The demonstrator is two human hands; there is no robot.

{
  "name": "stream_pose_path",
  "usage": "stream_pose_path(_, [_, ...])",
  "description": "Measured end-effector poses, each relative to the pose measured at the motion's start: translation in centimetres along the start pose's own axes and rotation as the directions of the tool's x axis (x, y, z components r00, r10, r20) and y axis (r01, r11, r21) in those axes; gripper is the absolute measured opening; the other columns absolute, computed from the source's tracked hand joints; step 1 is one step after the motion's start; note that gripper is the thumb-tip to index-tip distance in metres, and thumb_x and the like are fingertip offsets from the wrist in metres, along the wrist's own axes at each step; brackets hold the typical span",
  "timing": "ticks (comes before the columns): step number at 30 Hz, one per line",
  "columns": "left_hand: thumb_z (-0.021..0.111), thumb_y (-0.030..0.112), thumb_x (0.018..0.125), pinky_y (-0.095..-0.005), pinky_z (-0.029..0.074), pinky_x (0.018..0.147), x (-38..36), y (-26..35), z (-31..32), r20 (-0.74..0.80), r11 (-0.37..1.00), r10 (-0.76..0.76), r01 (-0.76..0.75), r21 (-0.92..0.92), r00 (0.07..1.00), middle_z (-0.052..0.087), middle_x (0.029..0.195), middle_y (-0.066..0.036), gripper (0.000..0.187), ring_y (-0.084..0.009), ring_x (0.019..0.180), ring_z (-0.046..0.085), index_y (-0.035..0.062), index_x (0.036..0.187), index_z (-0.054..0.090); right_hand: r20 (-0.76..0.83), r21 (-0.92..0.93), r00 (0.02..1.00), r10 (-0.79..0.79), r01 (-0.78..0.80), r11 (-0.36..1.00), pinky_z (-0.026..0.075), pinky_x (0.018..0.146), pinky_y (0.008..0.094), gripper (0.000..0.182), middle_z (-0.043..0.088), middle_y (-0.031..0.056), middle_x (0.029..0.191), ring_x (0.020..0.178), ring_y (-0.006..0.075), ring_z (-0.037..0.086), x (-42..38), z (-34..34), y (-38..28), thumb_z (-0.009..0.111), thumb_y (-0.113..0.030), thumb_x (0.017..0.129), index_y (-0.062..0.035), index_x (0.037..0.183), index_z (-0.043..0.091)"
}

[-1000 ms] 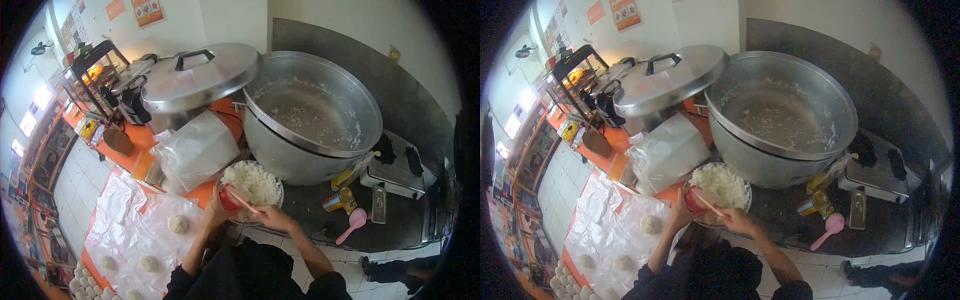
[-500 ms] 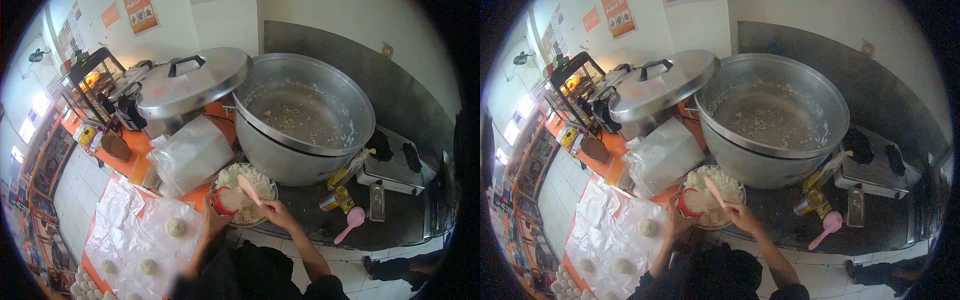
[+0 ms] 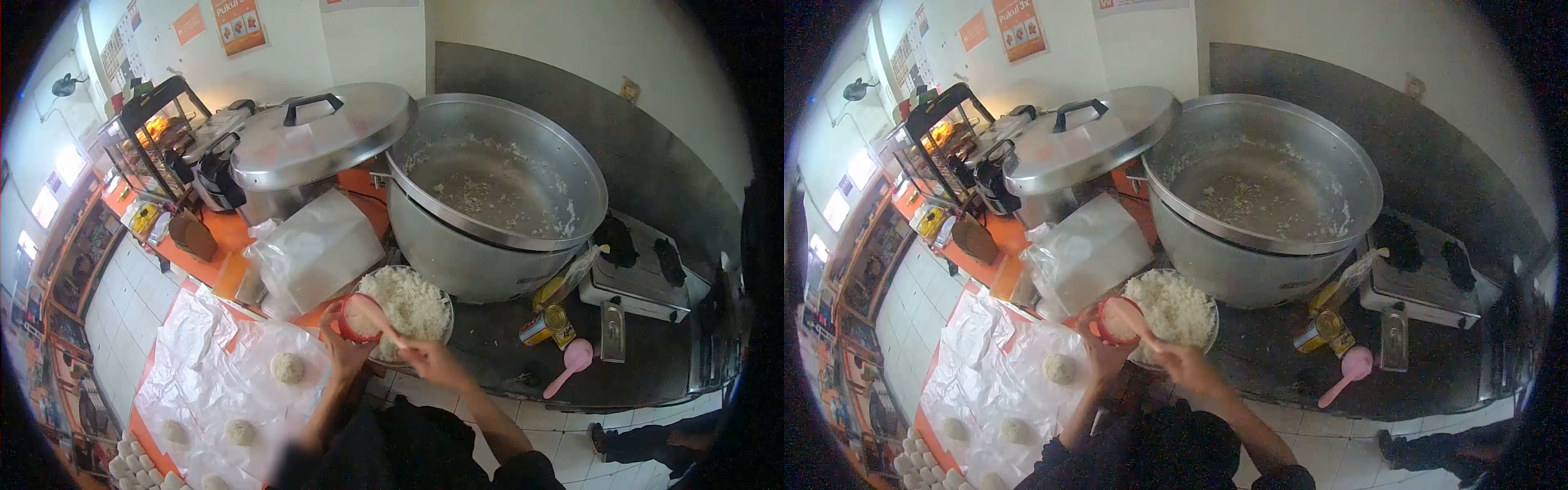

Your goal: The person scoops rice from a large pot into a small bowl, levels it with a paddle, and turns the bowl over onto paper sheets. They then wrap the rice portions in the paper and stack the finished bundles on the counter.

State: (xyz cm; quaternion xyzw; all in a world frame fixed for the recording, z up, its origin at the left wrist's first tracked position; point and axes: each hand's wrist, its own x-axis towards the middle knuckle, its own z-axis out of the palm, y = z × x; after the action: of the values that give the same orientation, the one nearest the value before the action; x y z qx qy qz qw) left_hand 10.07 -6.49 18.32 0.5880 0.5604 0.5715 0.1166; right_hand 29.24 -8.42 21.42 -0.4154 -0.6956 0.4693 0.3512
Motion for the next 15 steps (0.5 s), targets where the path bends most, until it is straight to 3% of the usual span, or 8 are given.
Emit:
stream_pose_path(1, [0.088, 0.020, 0.051, -0.0455, 0.040, 0.091, 0.5, 0.7, -0.2, -0.039, 0.999, 0.045, -0.044, 0.019, 0.998, 0.045, 0.121, -0.022, 0.084, -0.0374, 0.111, 0.047, 0.0059, 0.112, 0.032, -0.004, 0.078, 1.000, 0.012, -0.012, 0.997, 0.046, 0.061, 0.0375, 0.039, 0.060, 0.0264, 0.081, 0.072, 0.0350, 0.063, 0.2, -0.6, 0.3, 0.050, -0.017, 0.091, -0.0001, 0.126, 0.047])
stream_pose_path(4, [0.088, 0.019, 0.051, -0.0454, 0.040, 0.091, 1.2, 0.3, -0.1, -0.149, 0.989, 0.145, -0.144, 0.015, 0.978, 0.045, 0.120, -0.021, 0.084, -0.0371, 0.112, 0.046, 0.0066, 0.111, 0.031, -0.127, 0.194, 0.948, 0.292, -0.265, 0.945, 0.045, 0.061, 0.0361, 0.037, 0.060, 0.0262, 0.082, 0.073, 0.0334, 0.063, -0.4, 0.1, -1.0, 0.047, -0.017, 0.092, 0.0003, 0.125, 0.048])
stream_pose_path(7, [0.087, 0.018, 0.051, -0.0452, 0.039, 0.091, 1.2, -0.2, 0.2, -0.218, 0.981, 0.194, -0.191, 0.038, 0.956, 0.044, 0.120, -0.021, 0.082, -0.0367, 0.111, 0.045, 0.0072, 0.110, 0.031, -0.251, -0.133, 0.957, -0.147, 0.117, 0.984, 0.046, 0.063, 0.0376, 0.043, 0.063, 0.0217, 0.082, 0.070, 0.0286, 0.062, -1.1, 4.7, -2.4, 0.049, -0.013, 0.091, 0.0007, 0.131, 0.041])
stream_pose_path(10, [0.086, 0.019, 0.052, -0.0454, 0.039, 0.091, 0.8, -0.4, -0.7, -0.217, 0.976, 0.219, -0.213, 0.048, 0.951, 0.043, 0.120, -0.021, 0.080, -0.0364, 0.110, 0.045, 0.0077, 0.109, 0.031, -0.232, -0.347, 0.956, -0.178, 0.090, 0.933, 0.046, 0.066, 0.0381, 0.051, 0.059, 0.0279, 0.083, 0.075, 0.0391, 0.061, -0.9, 7.8, -4.6, 0.051, -0.011, 0.089, -0.0009, 0.136, 0.033])
stream_pose_path(11, [0.086, 0.020, 0.053, -0.0456, 0.039, 0.091, 0.7, -0.6, -1.3, -0.210, 0.974, 0.225, -0.220, 0.046, 0.952, 0.042, 0.119, -0.021, 0.079, -0.0363, 0.109, 0.045, 0.0079, 0.109, 0.031, -0.173, -0.264, 0.978, -0.118, 0.069, 0.962, 0.046, 0.069, 0.0380, 0.059, 0.056, 0.0311, 0.086, 0.080, 0.0459, 0.056, -0.8, 8.0, -5.5, 0.053, -0.009, 0.087, -0.0025, 0.139, 0.026])
stream_pose_path(14, [0.086, 0.019, 0.053, -0.0469, 0.038, 0.091, 1.1, 0.3, -4.8, -0.189, 0.970, 0.243, -0.233, 0.073, 0.951, 0.042, 0.117, -0.020, 0.079, -0.0357, 0.109, 0.045, 0.0077, 0.108, 0.031, -0.047, -0.277, 0.964, -0.261, 0.238, 0.931, 0.046, 0.067, 0.0361, 0.053, 0.060, 0.0257, 0.084, 0.075, 0.0386, 0.061, -0.6, 7.5, -5.0, 0.054, -0.009, 0.087, -0.0041, 0.137, 0.033])
stream_pose_path(15, [0.089, 0.021, 0.048, -0.0449, 0.041, 0.090, 1.3, 0.0, -5.9, -0.195, 0.969, 0.242, -0.227, 0.098, 0.950, 0.042, 0.115, -0.019, 0.087, -0.0330, 0.108, 0.045, 0.0092, 0.109, 0.028, -0.016, -0.248, 0.958, -0.286, 0.274, 0.929, 0.046, 0.066, 0.0348, 0.051, 0.061, 0.0238, 0.084, 0.072, 0.0342, 0.060, -0.6, 6.8, -4.5, 0.053, -0.010, 0.088, -0.0050, 0.136, 0.036])
